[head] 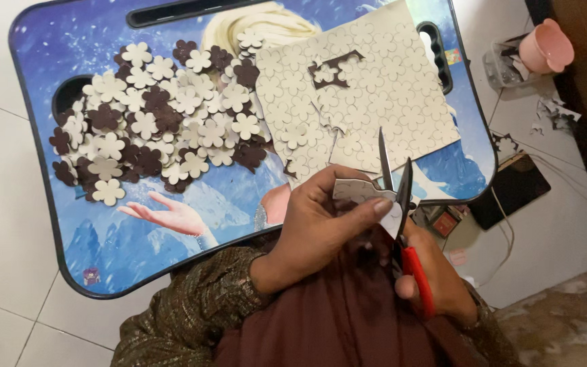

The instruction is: The person uses red-handled scissors to cut flower-shaped pieces from a white sheet with pre-drawn outlines. They hold the sheet with the left hand and cut along the curves with the right hand, placing finished pieces onto a growing pile on the table.

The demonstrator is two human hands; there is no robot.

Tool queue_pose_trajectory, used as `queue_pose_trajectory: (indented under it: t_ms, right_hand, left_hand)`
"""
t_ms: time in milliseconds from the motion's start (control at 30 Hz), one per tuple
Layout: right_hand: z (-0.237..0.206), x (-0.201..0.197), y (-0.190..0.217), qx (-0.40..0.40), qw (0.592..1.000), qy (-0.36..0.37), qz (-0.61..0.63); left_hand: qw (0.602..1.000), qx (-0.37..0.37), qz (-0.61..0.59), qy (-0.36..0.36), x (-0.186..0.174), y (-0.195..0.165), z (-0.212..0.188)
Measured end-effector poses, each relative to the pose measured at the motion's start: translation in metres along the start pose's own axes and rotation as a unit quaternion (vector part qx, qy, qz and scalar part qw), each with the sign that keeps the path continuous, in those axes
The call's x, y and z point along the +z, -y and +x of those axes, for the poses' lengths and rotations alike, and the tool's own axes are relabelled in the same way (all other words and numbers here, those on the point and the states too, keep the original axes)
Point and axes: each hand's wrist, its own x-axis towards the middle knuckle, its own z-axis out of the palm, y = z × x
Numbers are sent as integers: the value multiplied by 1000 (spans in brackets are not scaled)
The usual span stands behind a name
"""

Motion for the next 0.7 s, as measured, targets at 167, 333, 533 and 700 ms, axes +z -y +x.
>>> queue_pose_trajectory:
  t_ms: [167,333,533,700]
  right_hand:
    - [-3,-1,1,-27,999,18,36]
    - [-5,-3,-15,-25,999,18,26]
    - [-10,-9,-26,10,999,32,-11]
    - [-9,-10,-13,19,999,32,19]
  left_hand:
    - [997,6,72,-1,4,-2,-2]
    - [999,-14,45,-4,5,-7,-2]
    - [996,20,92,-5,-3,-7,0]
    - [992,46,119,-12,-8,-5,0]
